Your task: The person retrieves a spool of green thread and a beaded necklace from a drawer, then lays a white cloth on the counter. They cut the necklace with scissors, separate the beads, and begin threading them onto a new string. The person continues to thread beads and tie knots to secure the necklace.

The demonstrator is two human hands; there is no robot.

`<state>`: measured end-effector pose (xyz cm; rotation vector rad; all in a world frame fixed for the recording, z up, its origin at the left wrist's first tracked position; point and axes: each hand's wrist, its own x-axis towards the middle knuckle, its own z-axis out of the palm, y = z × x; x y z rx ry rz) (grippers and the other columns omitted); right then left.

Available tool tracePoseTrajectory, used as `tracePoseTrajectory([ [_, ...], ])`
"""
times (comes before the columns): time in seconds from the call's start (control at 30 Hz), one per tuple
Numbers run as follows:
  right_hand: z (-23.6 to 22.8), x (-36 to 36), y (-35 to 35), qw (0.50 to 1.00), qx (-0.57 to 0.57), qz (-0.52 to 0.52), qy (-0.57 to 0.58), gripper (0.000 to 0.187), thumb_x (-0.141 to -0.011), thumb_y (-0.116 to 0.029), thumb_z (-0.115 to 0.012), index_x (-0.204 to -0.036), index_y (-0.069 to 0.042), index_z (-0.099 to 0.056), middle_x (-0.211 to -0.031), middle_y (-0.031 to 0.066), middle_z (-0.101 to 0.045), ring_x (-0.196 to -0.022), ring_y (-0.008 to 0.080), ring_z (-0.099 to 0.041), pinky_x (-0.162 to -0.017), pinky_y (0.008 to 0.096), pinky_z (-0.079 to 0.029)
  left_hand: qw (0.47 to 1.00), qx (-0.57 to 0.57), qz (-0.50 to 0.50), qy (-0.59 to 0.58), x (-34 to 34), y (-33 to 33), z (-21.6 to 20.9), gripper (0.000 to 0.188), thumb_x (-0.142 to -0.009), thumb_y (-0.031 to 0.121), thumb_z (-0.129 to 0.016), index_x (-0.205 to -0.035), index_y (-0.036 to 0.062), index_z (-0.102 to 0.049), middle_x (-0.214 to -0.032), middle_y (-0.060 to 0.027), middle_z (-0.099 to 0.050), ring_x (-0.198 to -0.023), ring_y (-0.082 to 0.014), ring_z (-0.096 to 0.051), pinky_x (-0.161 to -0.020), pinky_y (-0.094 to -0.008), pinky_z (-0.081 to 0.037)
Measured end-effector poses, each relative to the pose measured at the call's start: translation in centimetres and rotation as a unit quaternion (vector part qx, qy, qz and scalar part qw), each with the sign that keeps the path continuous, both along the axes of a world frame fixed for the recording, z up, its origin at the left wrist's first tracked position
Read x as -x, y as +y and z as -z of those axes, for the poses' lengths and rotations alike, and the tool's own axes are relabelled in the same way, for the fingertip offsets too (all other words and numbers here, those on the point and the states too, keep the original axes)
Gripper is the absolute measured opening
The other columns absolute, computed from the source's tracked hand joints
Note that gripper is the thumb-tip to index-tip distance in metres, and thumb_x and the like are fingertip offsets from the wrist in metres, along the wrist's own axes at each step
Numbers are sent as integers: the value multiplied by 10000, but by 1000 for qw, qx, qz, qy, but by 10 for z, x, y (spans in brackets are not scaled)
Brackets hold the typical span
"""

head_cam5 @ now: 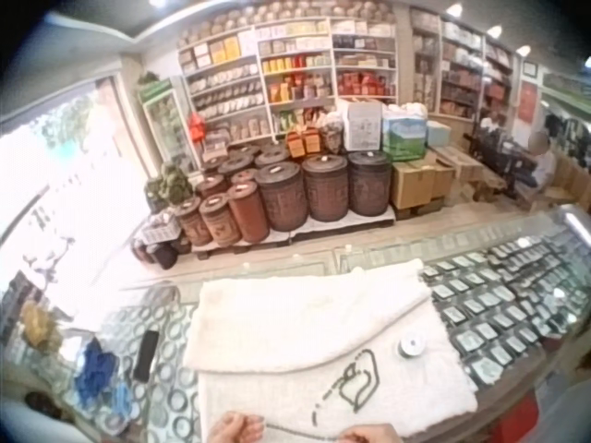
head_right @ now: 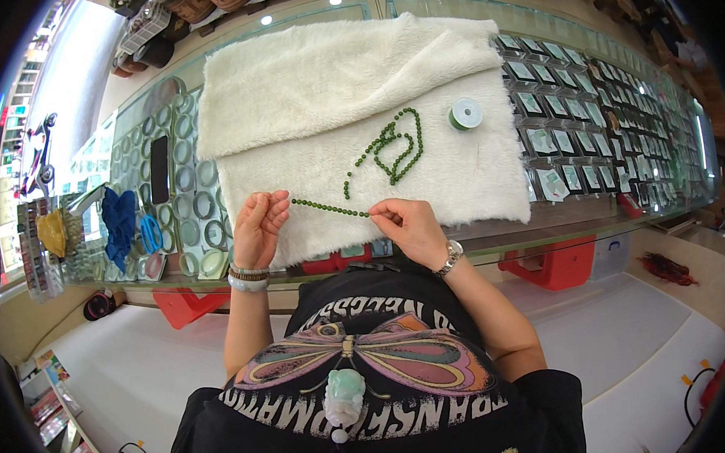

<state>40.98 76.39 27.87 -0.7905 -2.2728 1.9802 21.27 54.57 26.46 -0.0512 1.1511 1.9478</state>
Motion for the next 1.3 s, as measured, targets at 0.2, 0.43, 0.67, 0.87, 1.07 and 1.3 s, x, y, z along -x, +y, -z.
tracePoseTrajectory([
  [0.2, 0, 1, 1, 1000, -13, 18, -5, 153, -868, -127, -675, -915, 15, -707, -722, 63, -701, -592, 62, -599, -559, 223, -482, 1000, -24, 7, 9, -1, -1, 6, 158, -1033, 160, -451, -1043, 45, -558, -1053, -121, -655, -921, -171, -663, -839, -290, -555],
  [0.43, 2, 0, 1, 1000, 0, 27, 6, 138, -851, -121, -681, -879, 11, -708, -627, 9, -637, -537, 24, -505, -499, 203, -409, 1000, -22, 7, 8, -3, -1, 9, 160, -1033, 164, -456, -1029, 50, -569, -1035, -95, -650, -895, -153, -650, -834, -282, -550],
  [0.67, 5, 0, 1, 999, -12, 30, 14, 134, -839, -117, -691, -871, 11, -717, -555, -7, -577, -501, 23, -459, -469, 212, -370, 1000, -15, 8, 8, -4, -1, 9, 157, -1033, 166, -458, -1023, 53, -566, -1033, -84, -644, -890, -146, -647, -827, -273, -548],
  [0.87, 7, 1, -1, 999, -26, 22, 15, 137, -849, -111, -694, -906, 10, -723, -554, -15, -556, -501, 21, -440, -466, 212, -350, 1000, -12, 11, 7, -3, -1, 9, 153, -1032, 170, -461, -1017, 56, -562, -1020, -75, -639, -871, -137, -641, -817, -269, -546],
  [1.07, 10, 2, -1, 1000, -20, 4, -2, 134, -872, -95, -689, -939, 17, -722, -575, -64, -525, -530, -4, -403, -469, 196, -311, 1000, 1, 12, 13, -3, 0, 9, 152, -1031, 172, -467, -1007, 55, -561, -1006, -71, -635, -862, -130, -633, -810, -266, -543],
  [1.3, 13, 6, -3, 998, -55, 6, 3, 158, -836, -155, -703, -893, -12, -740, -496, 19, -537, -443, 45, -429, -436, 246, -337, 999, 25, 13, 37, -4, 1, 12, 139, -1024, 167, -485, -1004, 42, -544, -983, -94, -650, -848, -144, -633, -803, -283, -531],
])
